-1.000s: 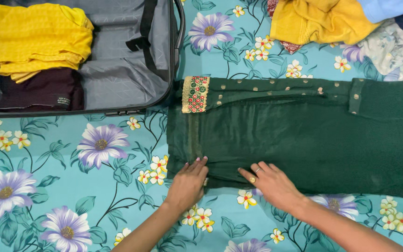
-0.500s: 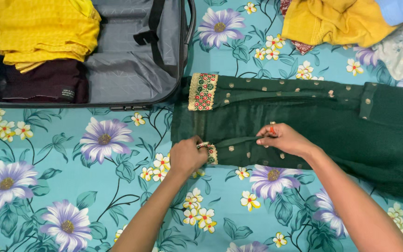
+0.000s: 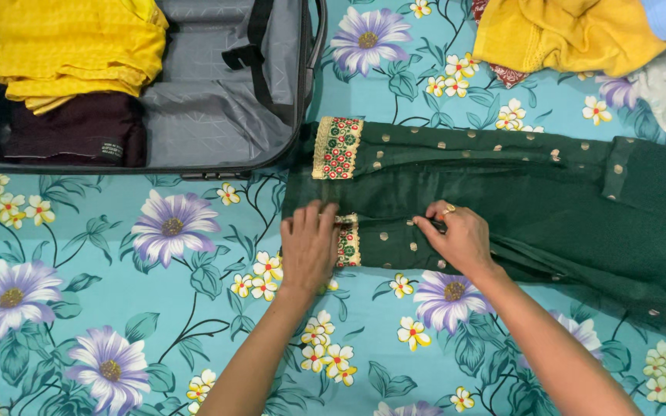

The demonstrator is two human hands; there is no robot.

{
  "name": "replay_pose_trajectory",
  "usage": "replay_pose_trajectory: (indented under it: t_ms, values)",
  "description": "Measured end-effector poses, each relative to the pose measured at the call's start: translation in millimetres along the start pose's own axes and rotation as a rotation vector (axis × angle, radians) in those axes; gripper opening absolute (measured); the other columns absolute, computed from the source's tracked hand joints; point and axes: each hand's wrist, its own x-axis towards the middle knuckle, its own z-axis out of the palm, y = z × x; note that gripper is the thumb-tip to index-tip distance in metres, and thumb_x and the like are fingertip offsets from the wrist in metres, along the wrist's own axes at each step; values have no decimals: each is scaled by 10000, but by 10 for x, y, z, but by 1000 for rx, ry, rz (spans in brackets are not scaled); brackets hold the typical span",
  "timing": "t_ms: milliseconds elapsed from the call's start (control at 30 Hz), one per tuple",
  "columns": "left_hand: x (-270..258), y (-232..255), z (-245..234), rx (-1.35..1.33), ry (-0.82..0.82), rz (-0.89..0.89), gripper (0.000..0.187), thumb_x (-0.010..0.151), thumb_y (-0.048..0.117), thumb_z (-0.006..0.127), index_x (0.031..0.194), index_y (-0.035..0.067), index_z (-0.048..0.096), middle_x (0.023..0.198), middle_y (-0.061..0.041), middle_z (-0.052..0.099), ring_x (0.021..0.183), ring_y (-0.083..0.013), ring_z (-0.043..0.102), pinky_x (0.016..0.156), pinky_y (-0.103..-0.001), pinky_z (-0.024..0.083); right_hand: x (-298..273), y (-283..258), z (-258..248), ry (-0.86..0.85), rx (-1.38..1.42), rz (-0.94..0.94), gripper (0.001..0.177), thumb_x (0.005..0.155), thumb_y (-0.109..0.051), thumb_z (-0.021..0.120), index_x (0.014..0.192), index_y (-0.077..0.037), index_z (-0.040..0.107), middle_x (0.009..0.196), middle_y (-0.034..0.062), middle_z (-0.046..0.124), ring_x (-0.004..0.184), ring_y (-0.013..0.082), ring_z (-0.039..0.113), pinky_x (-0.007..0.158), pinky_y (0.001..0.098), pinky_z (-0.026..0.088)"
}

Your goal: The person folds a yellow towel and places it into an open suitcase. They then fold a dark green garment with gold embellishments on the bed and place it into the suitcase next to the towel.

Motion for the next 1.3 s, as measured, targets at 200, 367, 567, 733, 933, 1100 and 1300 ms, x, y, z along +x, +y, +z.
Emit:
replay_pose_trajectory:
  t_ms: [200,367,567,733,933,1100,1300]
  values:
    - [-91,89,176,-188,-253,8,340,880,59,645,1218,87,627,1214,-110,575,1143,-313,549,931,-431,463,-67,-168,76,172,-217,-202,130,849,-123,751,950,-91,677,1026,92,609,957,311,590,818,462,429]
    - [-47,226,254,-195,-179,-135,324,937,190,626,1233,60,610,1274,-151,567,1277,-365,502,1095,-490,413,-196,-285,255,55,-41,-314,260,889,-65,675,1148,-75,691,1133,96,614,1083,303,597,942,462,450]
    - [-49,371,315,-207,-144,-242,503,1006,375,589,1443,127,562,1443,-211,476,1359,-411,410,1176,-559,272,-238,-522,285,-193,5,-373,576,972,-298,585,1472,-30,488,1577,163,436,1473,356,381,1205,546,263]
    - [-53,295,364,-115,-186,-216,591,1017,395,536,1548,143,474,1671,-220,250,1556,-417,190,1196,-694,83,-277,-304,155,-259,-123,-300,616,988,-323,520,1536,-61,419,1645,136,340,1528,320,290,1227,542,196]
    - [-41,200,347,-73,-258,-224,599,1023,436,502,1564,191,425,1695,-140,206,1567,-403,148,1191,-710,66,-362,187,-133,-204,-249,-117,605,993,-323,477,1559,-121,404,1663,103,314,1535,316,272,1235,555,165]
    - [-33,269,384,-27,-240,-244,561,1031,355,500,1559,180,423,1691,-162,162,1559,-389,160,1166,-740,60,-409,368,-203,-151,-281,-89,586,1011,-347,468,1553,-133,407,1672,107,301,1543,324,264,1235,570,166]
    - [105,930,514,361,-406,144,784,842,226,603,1593,250,381,1717,-110,156,1594,-262,112,1188,-732,30,-416,398,-188,-125,-264,-106,597,1010,-351,471,1563,-136,406,1671,112,300,1539,330,266,1230,575,169]
